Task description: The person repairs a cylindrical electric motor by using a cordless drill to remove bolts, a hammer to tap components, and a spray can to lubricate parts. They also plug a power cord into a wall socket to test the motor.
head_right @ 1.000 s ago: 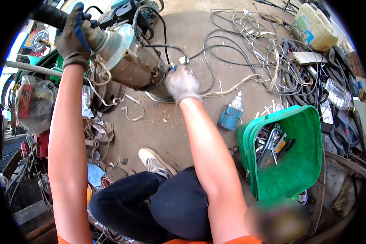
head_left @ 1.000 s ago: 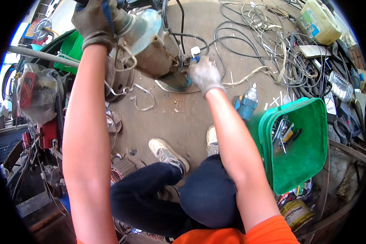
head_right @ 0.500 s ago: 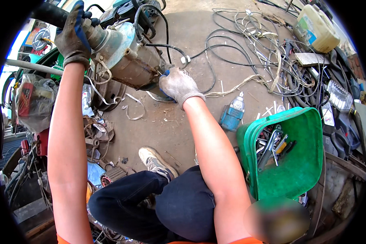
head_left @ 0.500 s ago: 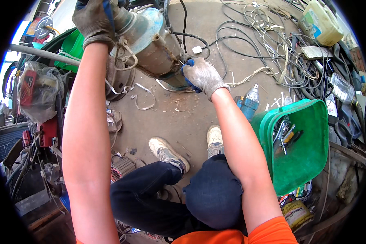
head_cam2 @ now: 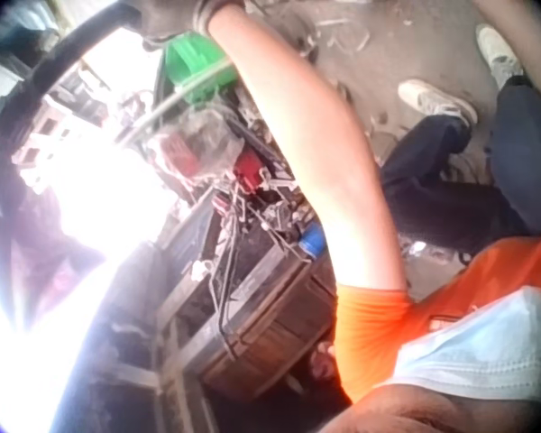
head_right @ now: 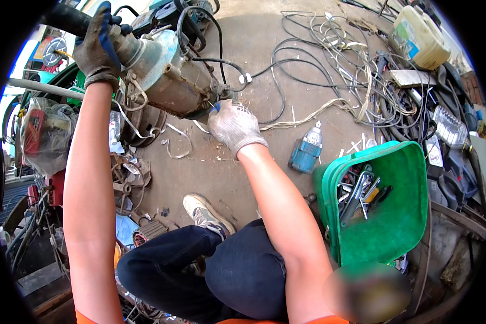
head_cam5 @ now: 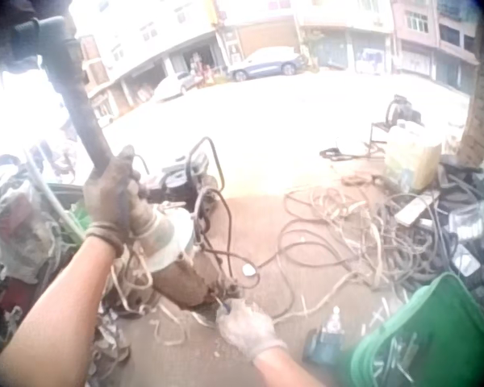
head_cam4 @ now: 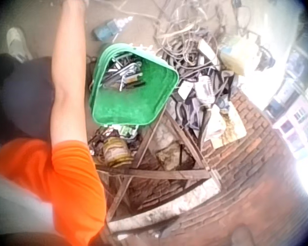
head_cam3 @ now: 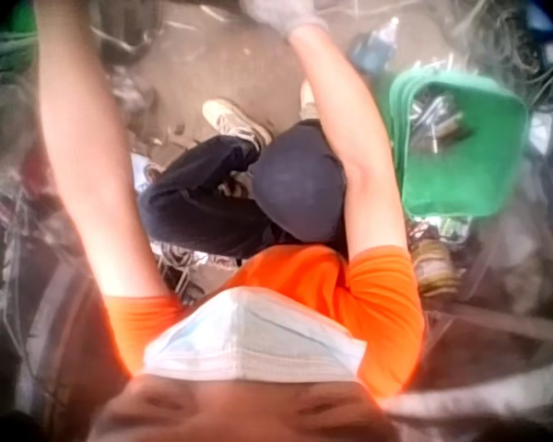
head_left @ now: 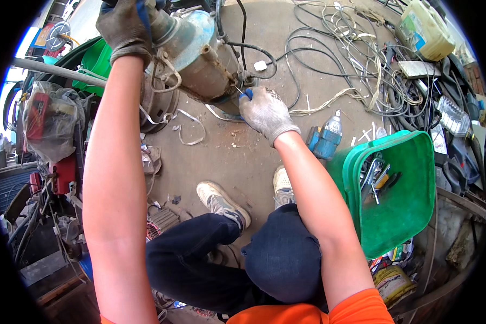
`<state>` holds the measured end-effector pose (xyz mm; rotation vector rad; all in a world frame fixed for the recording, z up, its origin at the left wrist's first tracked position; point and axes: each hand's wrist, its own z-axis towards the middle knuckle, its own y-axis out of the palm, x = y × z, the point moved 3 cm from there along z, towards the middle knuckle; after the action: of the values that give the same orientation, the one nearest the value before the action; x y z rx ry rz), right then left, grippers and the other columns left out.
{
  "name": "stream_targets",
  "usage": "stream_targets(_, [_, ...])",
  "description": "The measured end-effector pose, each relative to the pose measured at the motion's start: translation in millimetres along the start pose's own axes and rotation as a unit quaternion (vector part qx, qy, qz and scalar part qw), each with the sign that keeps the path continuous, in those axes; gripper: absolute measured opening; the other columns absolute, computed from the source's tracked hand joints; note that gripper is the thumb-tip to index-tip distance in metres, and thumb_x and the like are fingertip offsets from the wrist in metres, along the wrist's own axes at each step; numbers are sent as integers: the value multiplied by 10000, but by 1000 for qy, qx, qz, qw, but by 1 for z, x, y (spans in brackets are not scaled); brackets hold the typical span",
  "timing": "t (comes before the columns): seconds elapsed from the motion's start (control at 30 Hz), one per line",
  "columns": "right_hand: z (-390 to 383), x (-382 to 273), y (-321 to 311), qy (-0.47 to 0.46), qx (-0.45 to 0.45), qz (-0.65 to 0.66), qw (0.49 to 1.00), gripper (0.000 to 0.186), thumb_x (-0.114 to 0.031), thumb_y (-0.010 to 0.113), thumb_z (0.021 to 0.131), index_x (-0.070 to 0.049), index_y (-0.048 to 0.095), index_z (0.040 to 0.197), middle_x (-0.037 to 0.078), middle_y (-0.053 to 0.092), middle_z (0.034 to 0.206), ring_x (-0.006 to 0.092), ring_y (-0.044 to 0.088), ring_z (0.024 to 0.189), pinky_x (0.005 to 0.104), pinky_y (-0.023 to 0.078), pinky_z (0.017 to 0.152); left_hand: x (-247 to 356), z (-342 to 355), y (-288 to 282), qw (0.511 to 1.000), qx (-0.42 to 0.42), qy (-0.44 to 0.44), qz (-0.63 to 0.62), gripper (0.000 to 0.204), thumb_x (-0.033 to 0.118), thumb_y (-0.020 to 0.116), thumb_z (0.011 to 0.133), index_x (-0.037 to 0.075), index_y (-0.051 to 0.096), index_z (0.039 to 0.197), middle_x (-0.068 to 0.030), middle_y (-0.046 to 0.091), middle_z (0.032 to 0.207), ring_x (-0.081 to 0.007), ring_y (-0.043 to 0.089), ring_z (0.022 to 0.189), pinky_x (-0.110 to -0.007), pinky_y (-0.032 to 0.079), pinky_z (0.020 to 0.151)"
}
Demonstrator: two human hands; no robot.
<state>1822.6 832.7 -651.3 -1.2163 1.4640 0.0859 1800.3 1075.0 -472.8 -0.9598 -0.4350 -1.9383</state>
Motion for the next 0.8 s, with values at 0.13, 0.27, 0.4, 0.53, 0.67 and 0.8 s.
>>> stream_targets(0.13, [6,1,-1,4,-8,-35,999,391,-301,482,897,-17,647,1109,265,669,1074,409,638,1052,479,483,946,1,-1,7,992,23,-80,-93,233,147,671,914,5,697,1098,-111,688,803,-188,678,655,-346,576,612])
stream_targets(0.27, [4,-7,-2,3,-4,-26,1000,409,-318,488,902,-12,648,1120,281,655,1094,415,619,1080,482,467,965,-3,-2,9,992,43,-83,-83,213,204,723,878,50,670,1014,-84,660,812,-165,634,653,-315,520,611])
stream_targets(0.4, [6,-9,4,8,13,-22,1000,412,-319,485,909,-13,648,1133,278,653,1105,415,615,1088,480,461,978,18,-17,25,990,67,-86,-92,252,224,792,826,44,627,759,-19,552,595,-111,505,449,-265,408,416])
stream_targets(0.53, [20,5,25,72,-10,85,994,372,-275,493,907,6,652,1092,264,675,1045,413,641,1027,464,489,943,24,-20,28,990,66,-91,-82,254,231,786,831,36,631,782,-16,553,611,-105,501,451,-255,399,416])
stream_targets(0.67, [13,-5,30,101,-17,192,976,297,-216,520,902,26,663,995,218,699,869,341,692,780,431,565,716,29,-23,26,992,49,-71,-88,263,245,781,834,19,649,810,-12,555,600,-95,494,446,-244,378,415])
stream_targets(0.8, [7,-19,16,158,-81,292,940,231,-174,512,910,-3,667,902,95,641,653,153,570,477,296,482,410,38,-26,29,993,63,-62,-73,252,232,781,822,16,652,805,-14,572,601,-99,500,433,-237,378,415])
